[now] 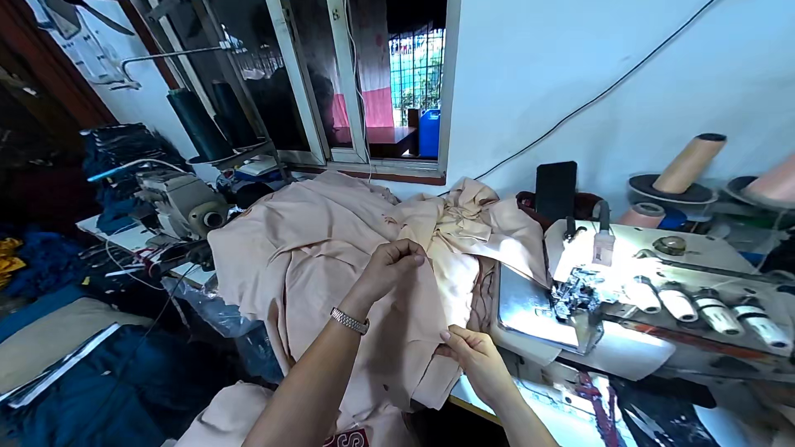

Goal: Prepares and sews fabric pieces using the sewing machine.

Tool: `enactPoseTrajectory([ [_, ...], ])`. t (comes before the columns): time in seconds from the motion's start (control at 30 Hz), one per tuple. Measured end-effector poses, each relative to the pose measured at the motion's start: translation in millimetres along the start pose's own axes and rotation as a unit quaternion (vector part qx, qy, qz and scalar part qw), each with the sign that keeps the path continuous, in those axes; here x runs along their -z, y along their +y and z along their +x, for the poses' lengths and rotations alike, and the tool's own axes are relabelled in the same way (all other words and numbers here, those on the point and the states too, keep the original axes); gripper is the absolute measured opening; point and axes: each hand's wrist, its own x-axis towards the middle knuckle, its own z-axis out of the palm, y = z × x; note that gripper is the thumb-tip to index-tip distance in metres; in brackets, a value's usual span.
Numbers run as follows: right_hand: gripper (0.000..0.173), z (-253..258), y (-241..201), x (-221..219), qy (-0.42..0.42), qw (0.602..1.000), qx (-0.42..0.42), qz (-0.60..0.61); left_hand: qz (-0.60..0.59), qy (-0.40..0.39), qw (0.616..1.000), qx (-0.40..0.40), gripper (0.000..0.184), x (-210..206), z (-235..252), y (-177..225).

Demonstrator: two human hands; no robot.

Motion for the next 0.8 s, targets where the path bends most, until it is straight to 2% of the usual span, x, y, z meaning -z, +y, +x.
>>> enactPoseTrajectory([
  [0.2,0.008,-4.5,-8.0,-11.1,0.123,0.992,-0.034,-0.014,-0.01,0.011,1.0,-0.019,0.009,-7.8,3.2,8.1],
  [0.47,0.013,-13.2,-7.1,-19.3,0.229,0.971,0.009,-0.075,0.026,0.027,0.998,-0.056,0.009,-35.4,15.4,12.0],
  [0.67,0.012,-47.8,-24.1,6.8,0.278,0.96,0.041,0.016,-0.005,0.006,1.0,-0.024,0.012,-102.6,31.0,17.4],
  [0.8,0.014,-98.9,-48.6,45.4,0.296,0.952,0.07,-0.008,-0.114,-0.029,0.993,0.009,0.011,-161.7,39.2,11.9],
])
